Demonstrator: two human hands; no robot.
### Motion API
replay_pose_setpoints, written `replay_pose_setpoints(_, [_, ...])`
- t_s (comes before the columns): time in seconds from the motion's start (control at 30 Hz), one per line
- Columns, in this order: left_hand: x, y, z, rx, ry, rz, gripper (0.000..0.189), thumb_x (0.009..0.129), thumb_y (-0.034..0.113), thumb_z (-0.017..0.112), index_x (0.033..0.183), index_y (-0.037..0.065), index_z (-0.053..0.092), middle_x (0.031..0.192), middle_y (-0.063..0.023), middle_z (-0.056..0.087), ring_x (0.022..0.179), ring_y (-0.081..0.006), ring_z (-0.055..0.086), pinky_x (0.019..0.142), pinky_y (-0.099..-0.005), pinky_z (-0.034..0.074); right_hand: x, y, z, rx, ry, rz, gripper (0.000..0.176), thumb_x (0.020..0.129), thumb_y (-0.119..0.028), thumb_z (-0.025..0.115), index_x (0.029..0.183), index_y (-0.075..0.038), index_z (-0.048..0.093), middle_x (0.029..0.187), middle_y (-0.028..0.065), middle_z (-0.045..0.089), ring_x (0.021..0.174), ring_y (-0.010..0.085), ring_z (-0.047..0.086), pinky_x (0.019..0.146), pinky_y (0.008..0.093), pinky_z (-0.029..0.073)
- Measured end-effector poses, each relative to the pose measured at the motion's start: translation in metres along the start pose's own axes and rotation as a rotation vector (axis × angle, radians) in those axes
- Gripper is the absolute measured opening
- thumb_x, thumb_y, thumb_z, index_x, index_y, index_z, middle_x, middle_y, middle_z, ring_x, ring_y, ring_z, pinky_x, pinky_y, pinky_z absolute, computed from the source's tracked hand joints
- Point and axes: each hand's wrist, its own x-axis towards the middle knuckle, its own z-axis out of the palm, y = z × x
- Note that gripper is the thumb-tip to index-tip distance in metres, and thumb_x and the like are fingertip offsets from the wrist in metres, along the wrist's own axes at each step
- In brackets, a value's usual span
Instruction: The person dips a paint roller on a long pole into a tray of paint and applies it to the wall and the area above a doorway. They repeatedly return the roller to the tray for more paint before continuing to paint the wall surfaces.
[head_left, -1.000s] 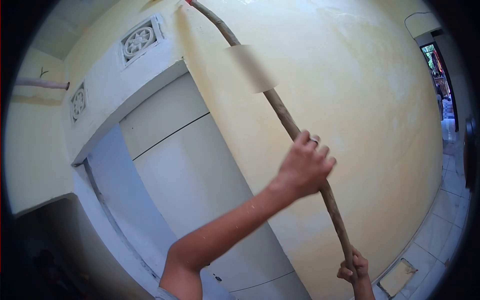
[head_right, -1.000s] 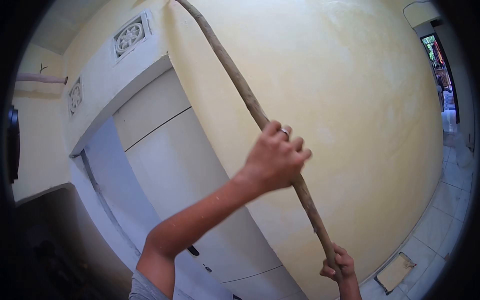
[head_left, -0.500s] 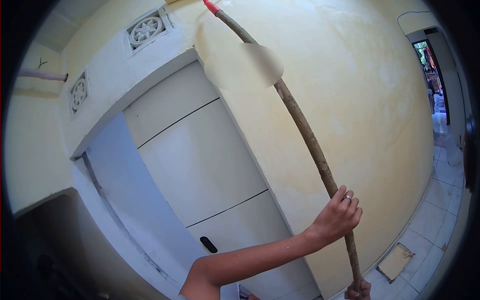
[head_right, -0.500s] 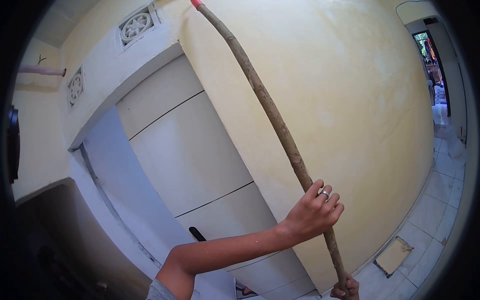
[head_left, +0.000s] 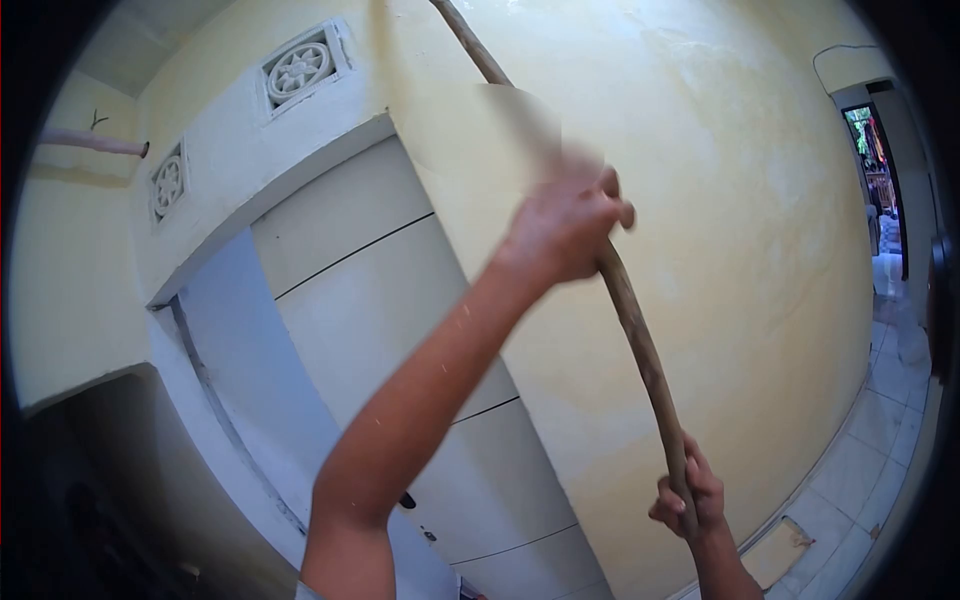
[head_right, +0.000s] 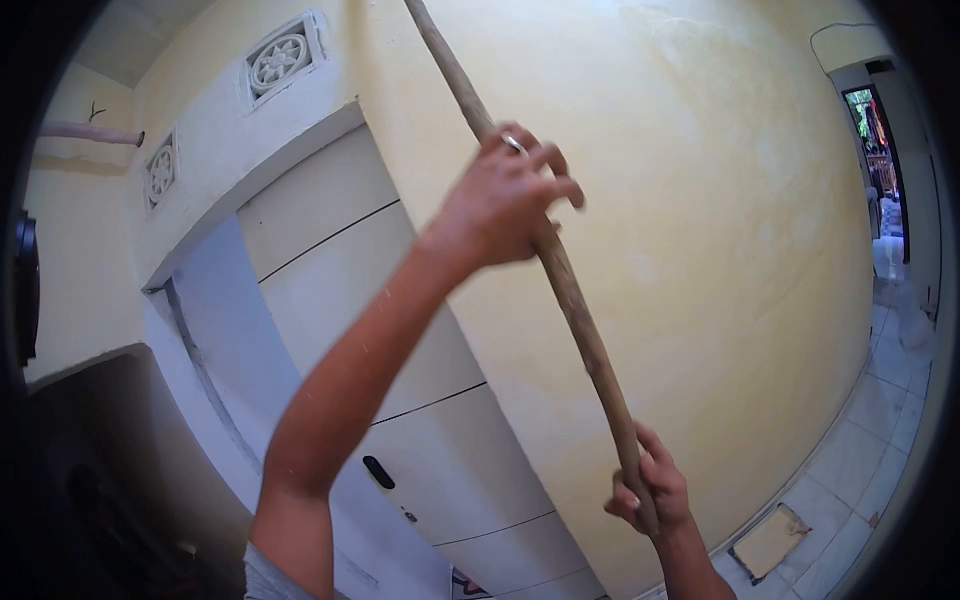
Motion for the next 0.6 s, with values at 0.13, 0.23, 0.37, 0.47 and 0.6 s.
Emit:
replay_pose_setpoints(0.13, [0.049, -0.055, -0.007, 0.185, 0.009, -0.093, 0.03, 0.074, 0.021, 0.078, 0.102, 0.026, 0.069, 0.118, -0.0033, 0.056, 0.126, -0.028, 0.046, 0.115, -0.0529, 0.02, 0.067, -0.052, 0.045, -0.036, -0.094, -0.033, 0.056, 0.101, -0.022, 0.045, 0.152, -0.019, 0.021, 0.078, 0.0066, 0.051, 0.055, 0.0149, 0.05, 0.04, 0.0286, 0.032])
replay_pose_setpoints(0.23, [0.082, -0.082, -0.015, 0.282, -0.044, -0.151, 0.033, 0.075, 0.019, 0.077, 0.106, 0.028, 0.068, 0.124, -0.0045, 0.055, 0.129, -0.0291, 0.044, 0.116, -0.053, 0.021, 0.101, -0.085, 0.067, -0.041, -0.189, -0.043, 0.054, 0.102, -0.018, 0.042, 0.152, -0.017, 0.021, 0.076, 0.0061, 0.049, 0.056, 0.0141, 0.049, 0.04, 0.0271, 0.033])
replay_pose_setpoints(0.37, [0.103, -0.08, -0.019, 0.293, -0.161, -0.23, 0.032, 0.074, 0.018, 0.077, 0.104, 0.028, 0.069, 0.118, -0.0017, 0.059, 0.113, -0.0252, 0.057, 0.115, -0.0498, 0.023, 0.113, -0.111, 0.065, -0.047, -0.26, -0.037, 0.053, 0.102, -0.014, 0.042, 0.151, -0.013, 0.024, 0.075, 0.0041, 0.047, 0.058, 0.0143, 0.049, 0.04, 0.0262, 0.034])
replay_pose_setpoints(0.47, [0.098, -0.058, -0.008, 0.292, -0.175, -0.184, 0.026, 0.073, 0.02, 0.078, 0.098, 0.025, 0.071, 0.104, -0.0018, 0.063, 0.105, -0.0242, 0.06, 0.112, -0.047, 0.026, 0.099, -0.109, 0.038, -0.02, -0.227, -0.007, 0.056, 0.1, -0.014, 0.045, 0.151, -0.01, 0.024, 0.079, 0.0045, 0.049, 0.059, 0.0159, 0.049, 0.042, 0.0256, 0.035])
replay_pose_setpoints(0.6, [0.078, -0.016, 0.015, 0.226, -0.186, -0.089, 0.013, 0.073, 0.021, 0.075, 0.086, 0.02, 0.073, 0.085, -0.0017, 0.064, 0.086, -0.0227, 0.059, 0.098, -0.0365, 0.038, 0.061, -0.09, -0.014, 0.036, -0.218, 0.033, 0.056, 0.1, -0.015, 0.046, 0.151, -0.012, 0.025, 0.085, 0.0052, 0.054, 0.06, 0.0165, 0.049, 0.044, 0.0269, 0.035])
